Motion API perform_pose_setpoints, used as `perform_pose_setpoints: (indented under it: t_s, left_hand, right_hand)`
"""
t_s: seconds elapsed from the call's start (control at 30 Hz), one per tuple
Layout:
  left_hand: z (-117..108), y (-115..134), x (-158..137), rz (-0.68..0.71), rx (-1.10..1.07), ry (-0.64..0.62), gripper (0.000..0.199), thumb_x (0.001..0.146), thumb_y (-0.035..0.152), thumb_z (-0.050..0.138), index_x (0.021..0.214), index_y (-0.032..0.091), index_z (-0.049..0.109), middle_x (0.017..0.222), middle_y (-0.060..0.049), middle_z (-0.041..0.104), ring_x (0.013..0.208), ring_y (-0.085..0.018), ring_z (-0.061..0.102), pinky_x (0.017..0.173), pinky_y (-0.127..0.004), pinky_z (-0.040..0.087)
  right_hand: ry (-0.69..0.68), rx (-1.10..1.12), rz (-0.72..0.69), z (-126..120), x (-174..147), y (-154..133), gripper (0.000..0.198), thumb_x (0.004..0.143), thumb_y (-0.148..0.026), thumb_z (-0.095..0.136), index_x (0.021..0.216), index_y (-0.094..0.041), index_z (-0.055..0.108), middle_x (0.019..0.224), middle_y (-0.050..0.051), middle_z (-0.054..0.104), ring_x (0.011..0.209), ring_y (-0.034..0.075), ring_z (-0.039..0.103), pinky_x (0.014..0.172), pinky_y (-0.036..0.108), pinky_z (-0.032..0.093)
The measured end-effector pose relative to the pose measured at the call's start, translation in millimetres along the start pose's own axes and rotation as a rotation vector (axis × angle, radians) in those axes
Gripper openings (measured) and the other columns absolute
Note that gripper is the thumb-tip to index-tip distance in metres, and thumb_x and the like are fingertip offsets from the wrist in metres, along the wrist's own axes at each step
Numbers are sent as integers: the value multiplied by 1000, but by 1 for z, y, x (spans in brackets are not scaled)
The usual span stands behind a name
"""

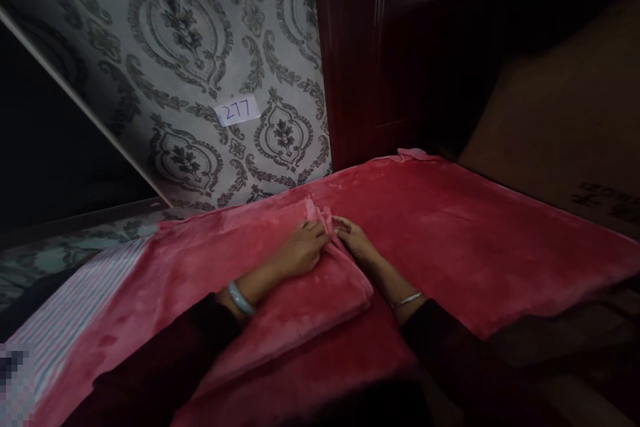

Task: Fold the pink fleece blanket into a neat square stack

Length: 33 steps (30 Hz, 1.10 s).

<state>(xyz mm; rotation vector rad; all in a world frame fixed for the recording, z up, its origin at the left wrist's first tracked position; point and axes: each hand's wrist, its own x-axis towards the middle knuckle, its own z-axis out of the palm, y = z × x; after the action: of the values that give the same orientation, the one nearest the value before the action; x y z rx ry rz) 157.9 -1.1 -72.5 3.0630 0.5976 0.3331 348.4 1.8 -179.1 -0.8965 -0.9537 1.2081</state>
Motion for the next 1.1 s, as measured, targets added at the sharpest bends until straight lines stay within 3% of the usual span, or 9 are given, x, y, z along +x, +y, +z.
perform_pose_setpoints:
  t_s: [0.13,0.23,0.37,0.47,0.53,0.63,0.73,0.9,1.1]
  left_hand:
    - [16,-12,-17,-5,-92,196,28,79,5,51,100,19,64,112,-11,69,113,-27,59,103,-47,47]
    - [25,-14,-22,-23,-92,259,32,75,4,52,101,20,63,119,-11,69,116,-30,58,99,-48,48]
    - [27,-13,-23,-44,-93,257,32,73,6,55,100,20,65,110,-11,71,110,-30,59,93,-48,50]
    - [27,-12,-21,-61,-95,235,50,74,6,54,121,19,65,130,-14,67,121,-31,57,103,-52,47]
    - [26,-11,-18,-85,-79,174,67,74,5,53,140,18,58,146,-14,60,126,-31,55,107,-53,46]
    - [25,-7,-12,-94,-61,72,74,74,4,52,147,20,53,148,-13,59,120,-32,57,102,-53,48]
    - [23,-5,-10,-90,-63,70,62,74,5,54,135,20,61,134,-12,65,113,-31,57,99,-51,50]
    - [29,-9,-16,-110,-100,232,29,72,6,57,98,19,62,113,-13,61,106,-29,57,94,-47,53]
    - [33,-13,-23,-89,-223,483,35,69,4,55,100,20,55,116,-11,56,111,-27,56,96,-43,53]
  right_hand:
    - [6,-40,1,2,0,-1,58,70,-29,71,128,-21,67,98,4,74,89,20,67,88,34,54]
    - [12,-76,-34,2,-1,-2,59,70,-31,71,128,-21,66,106,5,74,95,20,67,94,35,53]
    - [17,-126,-81,2,-2,-5,57,73,-37,73,127,-21,66,114,7,73,107,23,67,101,41,52]
    - [7,-110,-131,3,-4,-7,57,74,-46,77,125,-22,66,124,9,71,118,26,65,107,43,50]
    - [-20,-81,-126,3,-5,-7,63,71,-46,81,127,-22,65,126,9,71,118,26,65,108,44,50]
    - [-39,-76,-114,2,-5,-5,65,68,-41,82,128,-23,65,126,9,71,117,26,67,107,44,51]
    - [-14,-148,-130,-1,-3,-4,58,72,-38,78,126,-22,67,126,9,72,116,26,67,105,44,52]
    - [42,-283,-166,-6,-1,-3,48,77,-35,73,122,-20,71,127,11,72,114,26,68,107,46,51]
    - [61,-294,-194,-7,0,-2,48,77,-31,73,124,-21,72,131,9,71,119,26,67,110,46,50]
